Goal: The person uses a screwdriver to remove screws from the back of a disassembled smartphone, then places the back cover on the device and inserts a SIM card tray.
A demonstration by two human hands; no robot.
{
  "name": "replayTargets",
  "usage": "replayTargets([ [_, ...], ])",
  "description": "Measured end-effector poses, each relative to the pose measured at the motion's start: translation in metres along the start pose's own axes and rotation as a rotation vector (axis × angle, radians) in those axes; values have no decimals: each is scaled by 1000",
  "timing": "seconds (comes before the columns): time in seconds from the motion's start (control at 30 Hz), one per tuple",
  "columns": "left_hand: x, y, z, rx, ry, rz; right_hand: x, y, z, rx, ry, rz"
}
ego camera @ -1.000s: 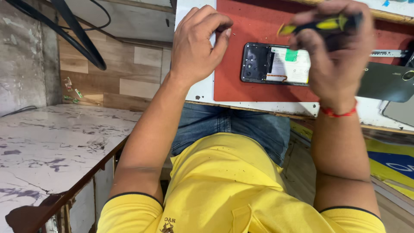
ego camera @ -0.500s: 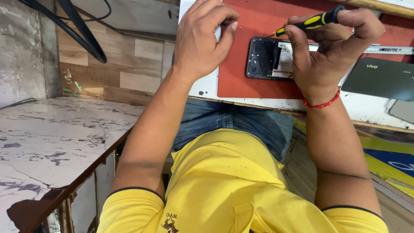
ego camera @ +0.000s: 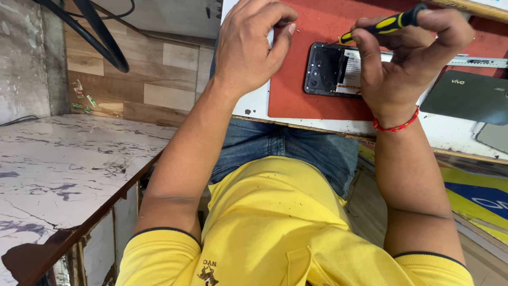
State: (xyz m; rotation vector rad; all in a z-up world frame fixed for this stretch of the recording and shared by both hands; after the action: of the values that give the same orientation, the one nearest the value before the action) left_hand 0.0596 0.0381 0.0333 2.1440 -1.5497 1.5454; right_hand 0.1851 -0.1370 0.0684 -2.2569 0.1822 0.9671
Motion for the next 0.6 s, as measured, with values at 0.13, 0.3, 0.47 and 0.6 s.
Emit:
replayTargets([
  [0.13, -1, 1, 0, -8, 16, -6, -7, -3, 8, -113, -32, -70],
  [0.3, -3, 2, 4, -34, -35, 4, 12, -7, -7, 71, -43, 89],
  [0.47, 12, -10, -3, -48, -62, 3, -3, -18, 7, 85, 13, -49],
  [0.6, 19, -10, 3, -97, -66, -55, -2, -14, 6, 127, -18, -108],
])
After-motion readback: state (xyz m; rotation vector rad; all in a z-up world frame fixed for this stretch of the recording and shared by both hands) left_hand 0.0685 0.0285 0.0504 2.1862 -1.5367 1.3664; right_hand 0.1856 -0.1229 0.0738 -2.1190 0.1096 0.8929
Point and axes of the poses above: each hand's wrist, its own y-axis away from the middle knuckle, its own z-axis out of the palm, x = y × z, the point moved 8 cm from there along -y, towards the middle knuckle, and after that the axes turned 1 degree about x, right-handed, at the moved point
